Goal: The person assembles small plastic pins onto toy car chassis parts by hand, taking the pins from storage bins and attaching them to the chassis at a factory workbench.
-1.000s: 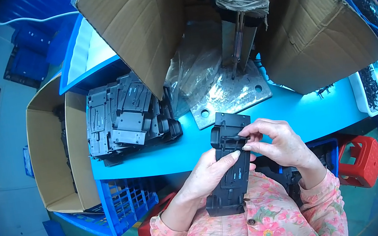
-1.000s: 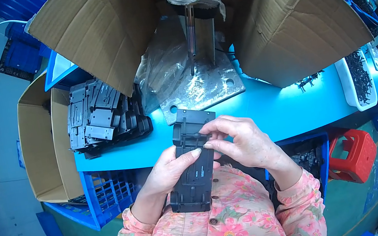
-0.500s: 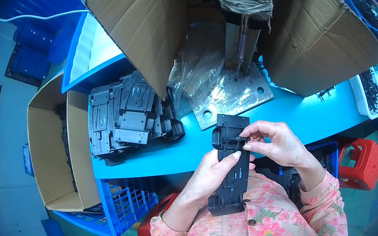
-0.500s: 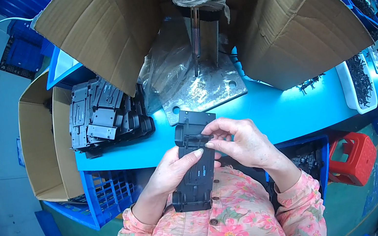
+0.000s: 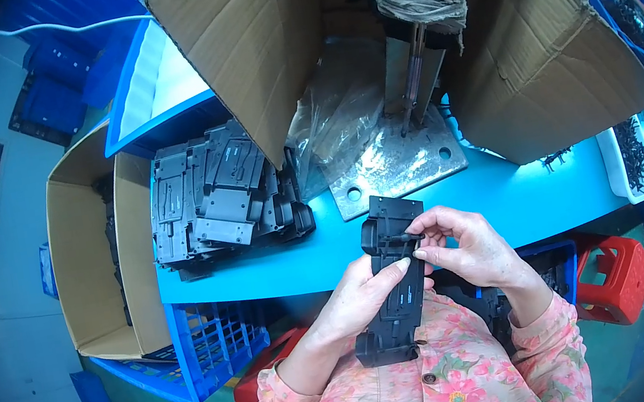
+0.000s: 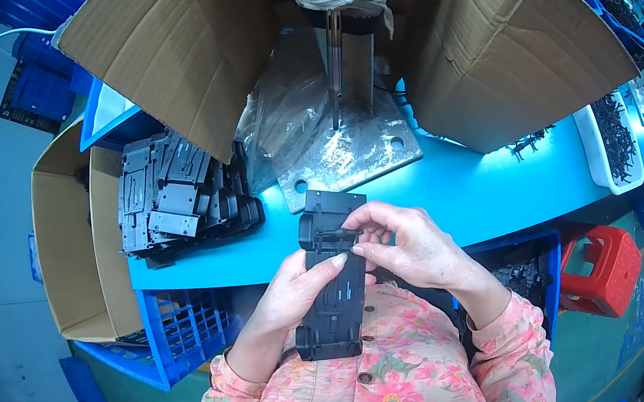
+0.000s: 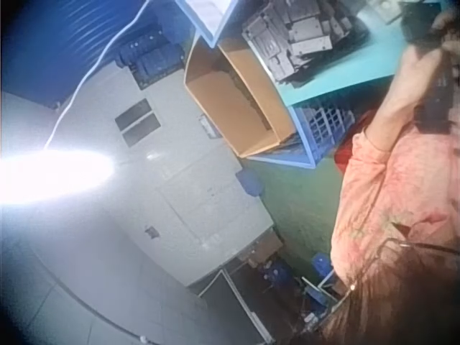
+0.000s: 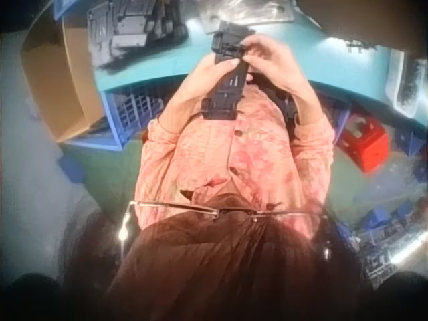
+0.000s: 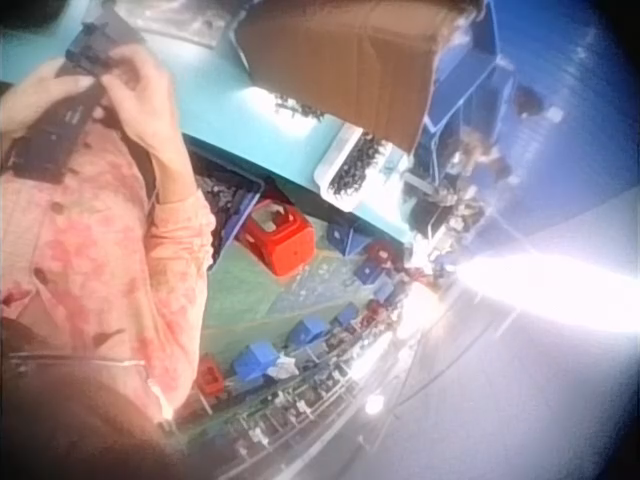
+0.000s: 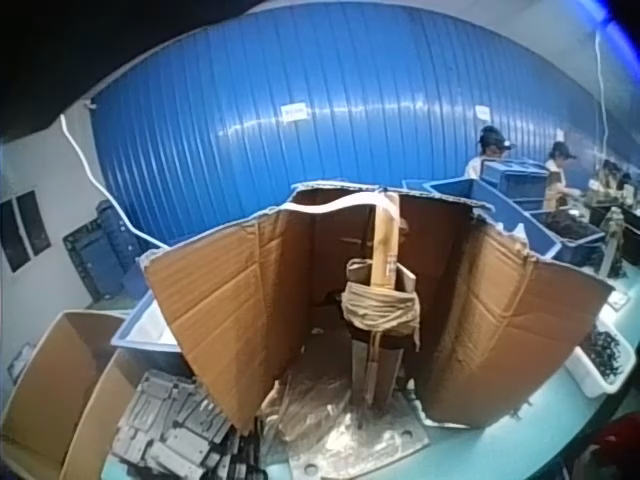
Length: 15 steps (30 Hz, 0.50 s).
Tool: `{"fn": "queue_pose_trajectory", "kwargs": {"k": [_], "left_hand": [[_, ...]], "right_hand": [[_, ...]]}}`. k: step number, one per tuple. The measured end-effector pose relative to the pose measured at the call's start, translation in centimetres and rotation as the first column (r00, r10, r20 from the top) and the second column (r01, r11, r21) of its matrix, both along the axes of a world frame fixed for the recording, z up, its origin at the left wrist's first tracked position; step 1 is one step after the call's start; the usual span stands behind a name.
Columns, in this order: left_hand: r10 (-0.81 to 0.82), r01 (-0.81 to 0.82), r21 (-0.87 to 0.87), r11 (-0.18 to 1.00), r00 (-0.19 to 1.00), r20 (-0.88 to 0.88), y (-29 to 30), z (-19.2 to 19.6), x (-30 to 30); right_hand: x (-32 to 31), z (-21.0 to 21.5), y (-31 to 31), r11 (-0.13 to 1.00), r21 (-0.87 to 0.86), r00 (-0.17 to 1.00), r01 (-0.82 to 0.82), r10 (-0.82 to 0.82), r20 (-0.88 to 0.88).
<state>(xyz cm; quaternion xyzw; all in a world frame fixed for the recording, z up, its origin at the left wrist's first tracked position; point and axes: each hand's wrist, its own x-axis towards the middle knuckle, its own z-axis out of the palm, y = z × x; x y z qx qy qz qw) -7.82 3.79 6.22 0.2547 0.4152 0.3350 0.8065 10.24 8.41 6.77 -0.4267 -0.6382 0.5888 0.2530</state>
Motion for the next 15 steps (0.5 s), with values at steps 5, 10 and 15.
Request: {"fn": "queue_pose_trajectory", "kwargs": {"k": [5,10,15], "left_hand": [[-0.014,0.014,-0.011,1.0,1.0,-0.002,0.0,0.2,-0.1],[-0.029,0.03,-0.037,0.999,0.999,0.017,0.1,0.1,-0.1],[-0.003,0.003,-0.014,1.0,1.0,-0.005,0.0,-0.2,0.1]], "right_hand": [[0.0,-0.5,-0.2,0.997,-0.076,0.996,0.026,-0.032,-0.088],[0.1,-0.9,-0.2,0.977,-0.208,0.974,0.046,-0.09,-0.206],[-0.2,0.3,0.0,0.998,-0.058,0.998,0.037,-0.034,0.049]]}}
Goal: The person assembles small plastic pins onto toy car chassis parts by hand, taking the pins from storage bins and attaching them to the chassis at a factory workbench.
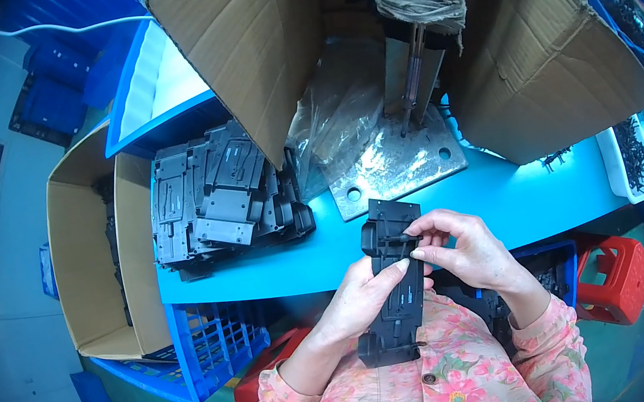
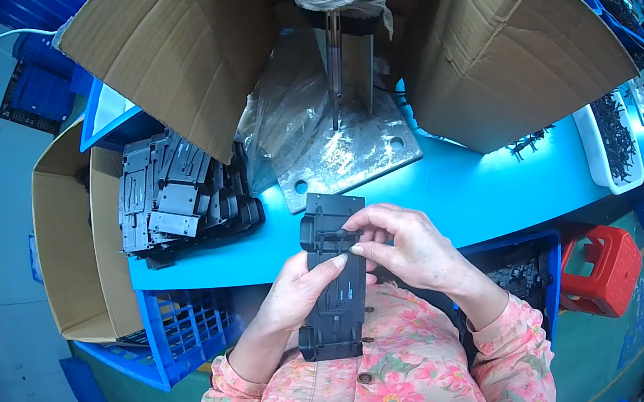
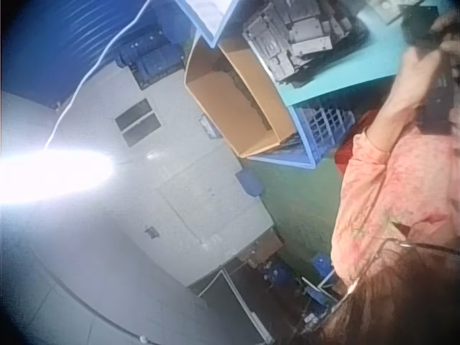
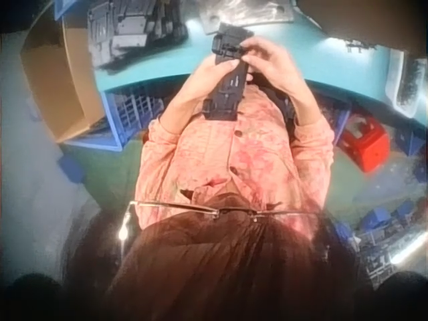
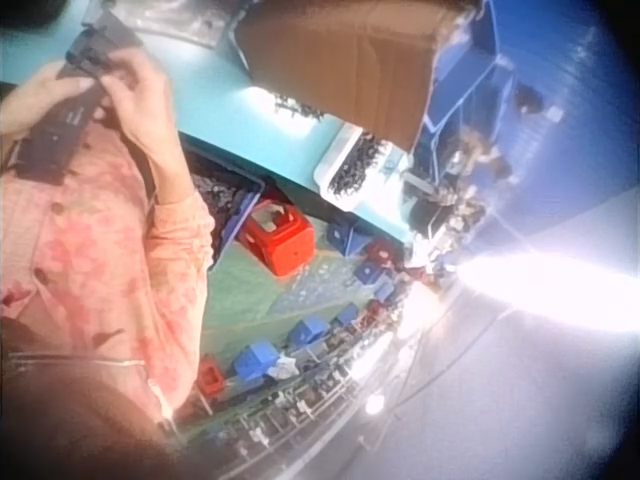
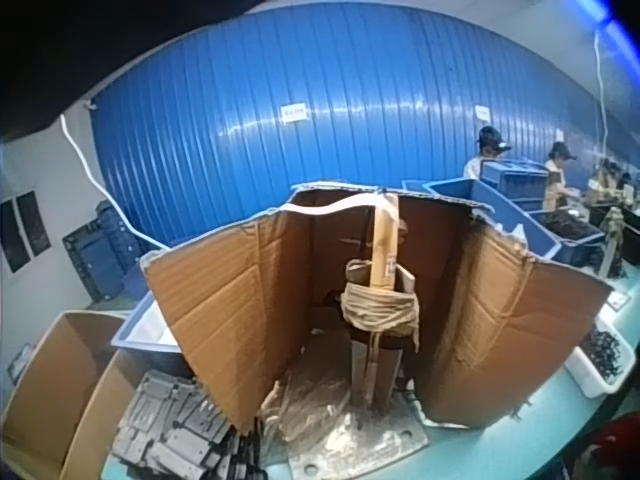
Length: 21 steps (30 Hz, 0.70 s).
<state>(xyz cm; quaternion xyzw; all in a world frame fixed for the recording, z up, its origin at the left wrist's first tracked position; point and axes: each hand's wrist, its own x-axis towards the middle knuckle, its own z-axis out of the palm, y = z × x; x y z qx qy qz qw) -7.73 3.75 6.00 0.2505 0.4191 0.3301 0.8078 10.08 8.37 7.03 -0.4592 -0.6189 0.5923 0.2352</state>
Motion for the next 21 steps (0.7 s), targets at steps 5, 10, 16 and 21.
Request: {"fn": "queue_pose_trajectory", "kwargs": {"k": [5,10,16,21], "left_hand": [[-0.003,0.008,0.063,0.998,0.997,-0.071,-0.3,0.0,-0.1],[0.017,0.028,0.247,0.969,0.983,-0.181,-1.1,-0.1,-0.2],[0.058,0.024,0.332,0.943,0.97,-0.235,-1.1,0.4,-0.3],[0.051,0.041,0.35,0.936,0.967,-0.25,-1.0,0.7,-0.3]], "right_hand": [[0.1,-0.3,-0.8,0.889,0.458,0.996,0.012,-0.053,0.077],[-0.5,-0.7,-1.9,0.757,0.647,0.991,0.097,-0.134,0.008],[-0.7,-0.4,-2.0,0.679,0.731,0.988,0.067,-0.145,0.045],[-0.5,-0.1,-1.7,0.607,0.795,0.989,0.008,-0.125,0.085]]}}
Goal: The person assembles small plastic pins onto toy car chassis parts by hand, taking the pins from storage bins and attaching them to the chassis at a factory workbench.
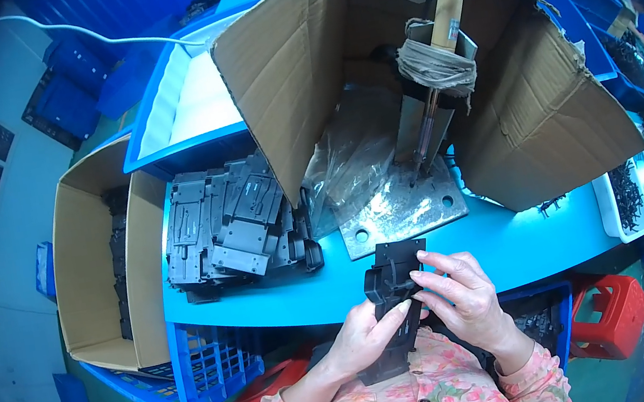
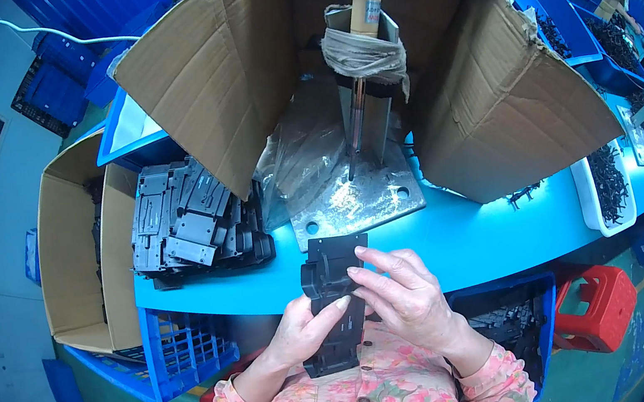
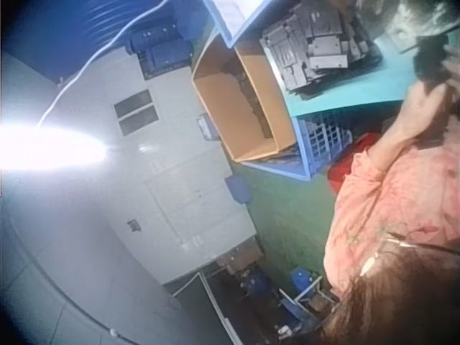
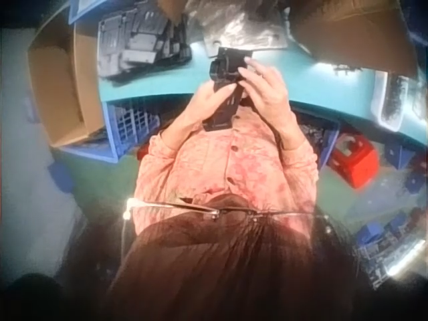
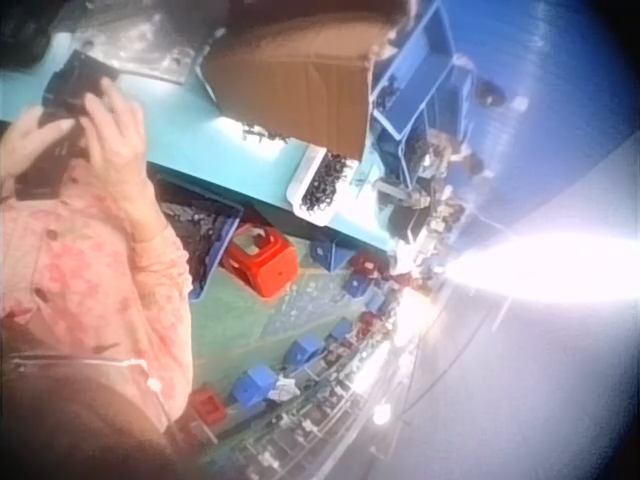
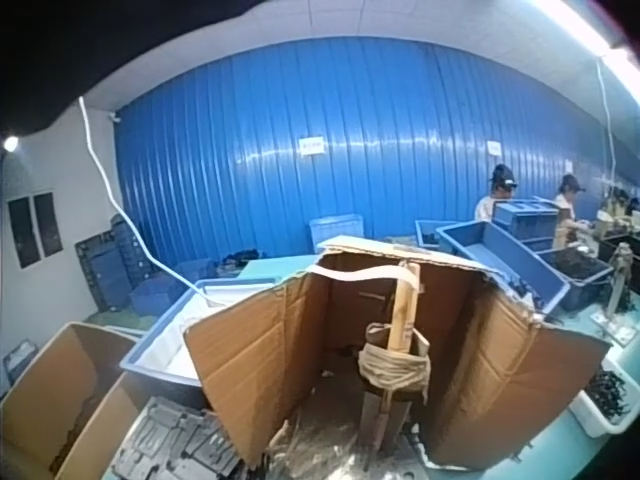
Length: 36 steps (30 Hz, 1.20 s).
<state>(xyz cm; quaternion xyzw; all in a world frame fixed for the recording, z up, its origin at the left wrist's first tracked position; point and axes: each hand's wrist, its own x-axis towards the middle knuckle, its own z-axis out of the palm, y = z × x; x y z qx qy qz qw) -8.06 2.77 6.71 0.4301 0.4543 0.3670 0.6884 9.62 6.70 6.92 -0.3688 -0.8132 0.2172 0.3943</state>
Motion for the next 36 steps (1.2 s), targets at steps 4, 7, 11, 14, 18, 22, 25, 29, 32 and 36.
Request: {"fn": "queue_pose_trajectory", "kwargs": {"k": [4,7,11,14,18,22,25,29,32,36], "left_hand": [[0.006,-0.005,0.056,0.998,1.0,-0.004,0.0,-0.4,0.0],[0.016,-0.005,0.152,0.988,0.997,-0.073,-0.1,-0.6,0.0],[0.001,0.015,0.136,0.991,0.994,-0.113,-0.5,-1.2,-0.1],[0.022,0.006,0.164,0.986,0.986,-0.166,-0.3,-1.4,0.2],[0.054,0.005,0.192,0.981,0.954,-0.296,-0.6,-1.2,0.4],[0.074,0.025,0.258,0.966,0.927,-0.366,-0.8,-1.3,0.6],[0.09,0.014,0.271,0.962,0.927,-0.363,-0.7,-1.2,0.7],[0.078,0.069,0.307,0.949,0.894,-0.442,-0.7,-1.2,0.6],[0.062,0.093,0.302,0.949,0.882,-0.467,-0.7,-0.8,0.8],[0.045,0.119,0.324,0.938,0.889,-0.455,-0.8,-1.2,0.7]], "right_hand": [[0.1,0.1,0.0,0.998,0.069,0.998,-0.001,-0.004,0.068],[0.1,-0.3,-0.3,0.996,0.093,0.998,-0.004,-0.001,0.061],[-0.1,-0.5,-0.5,0.996,0.093,0.997,-0.015,0.008,0.081],[0.0,0.3,-0.6,0.994,0.108,0.987,-0.018,0.0,0.162],[-0.7,1.0,-0.8,0.997,0.071,0.954,-0.037,0.014,0.3],[-0.7,1.0,-0.8,0.999,-0.018,0.975,-0.035,0.039,0.218],[-0.8,1.0,-0.9,0.998,-0.053,0.981,-0.028,0.038,0.188],[-0.9,2.0,-1.0,0.994,-0.104,0.981,-0.036,0.055,0.187],[-0.9,1.7,-0.9,0.995,-0.093,0.981,-0.018,0.036,0.19],[-0.8,1.5,-1.0,0.997,-0.078,0.984,-0.01,0.024,0.176]]}}
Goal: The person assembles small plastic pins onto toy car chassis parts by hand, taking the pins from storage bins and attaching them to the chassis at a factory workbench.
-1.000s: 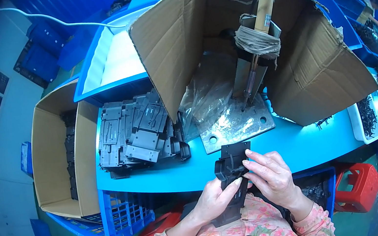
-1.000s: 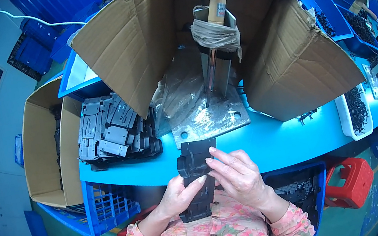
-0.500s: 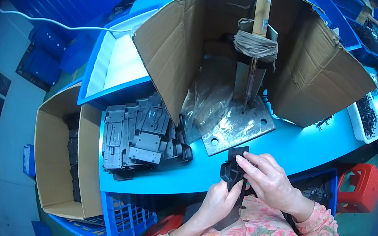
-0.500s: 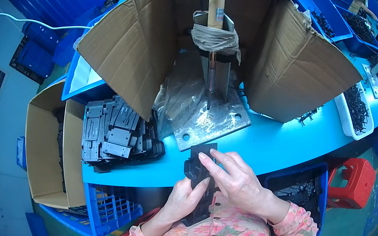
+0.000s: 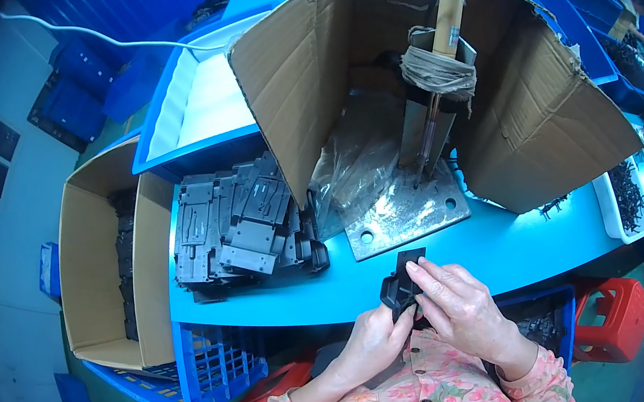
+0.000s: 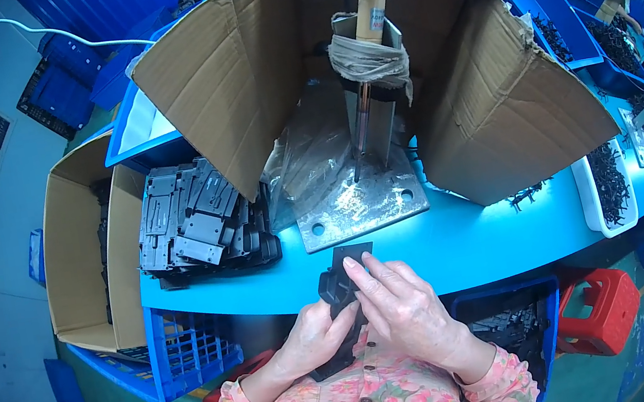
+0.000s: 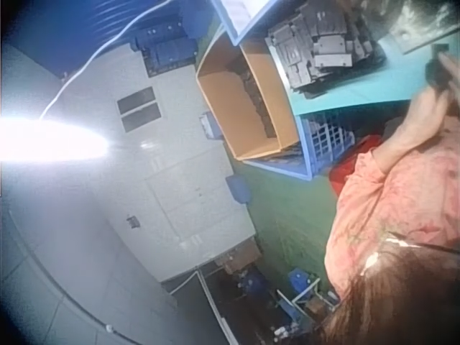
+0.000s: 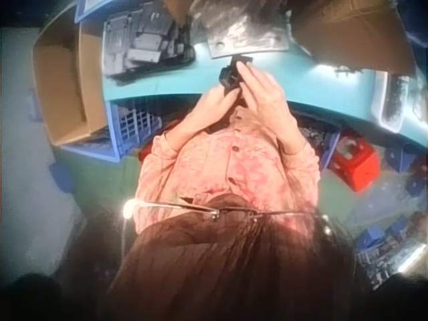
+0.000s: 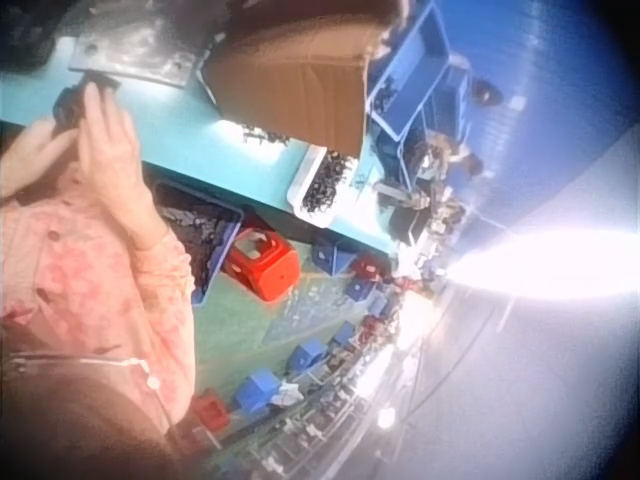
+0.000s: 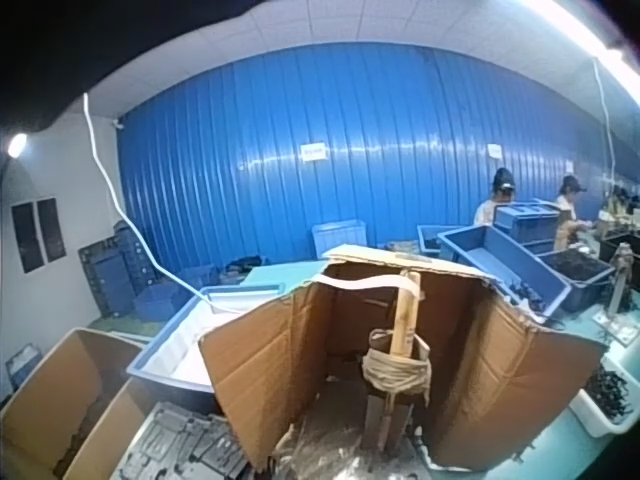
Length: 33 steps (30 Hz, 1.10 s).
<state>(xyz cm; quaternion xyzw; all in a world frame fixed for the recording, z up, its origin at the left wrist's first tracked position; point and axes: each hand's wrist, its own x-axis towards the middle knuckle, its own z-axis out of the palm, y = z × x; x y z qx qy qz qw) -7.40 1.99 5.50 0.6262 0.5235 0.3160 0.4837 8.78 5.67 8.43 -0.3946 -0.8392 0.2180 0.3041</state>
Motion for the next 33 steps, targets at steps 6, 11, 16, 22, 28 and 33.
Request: {"fn": "queue_pose_trajectory", "kwargs": {"k": [6,11,16,22,28,33], "left_hand": [[0.018,-0.019,0.019,1.0,0.999,0.026,0.0,0.3,0.1],[-0.038,0.038,-0.002,0.999,0.985,-0.171,0.2,-0.2,0.1],[0.001,0.021,0.069,0.997,0.952,-0.306,0.6,0.3,0.5],[0.123,0.052,0.281,0.958,0.813,-0.569,0.4,0.1,1.6],[0.276,0.137,0.401,0.906,0.527,-0.804,1.0,-0.4,2.6],[-0.163,0.269,0.017,0.963,0.632,-0.758,1.9,3.9,1.7]], "right_hand": [[0.0,-0.1,-0.2,0.999,0.039,1.0,-0.026,0.026,0.018],[-0.5,-0.9,-0.4,0.999,0.047,0.999,-0.023,0.021,0.043],[-1.6,-1.5,-0.9,0.997,-0.067,0.993,-0.031,0.023,-0.117],[-3.5,-3.4,-2.1,0.806,-0.565,0.668,-0.178,-0.322,-0.671],[-4.5,-4.1,-1.3,0.683,-0.685,0.462,-0.252,-0.537,-0.705],[-3.5,-4.5,-0.4,0.569,-0.713,0.335,-0.409,-0.633,-0.698]]}}
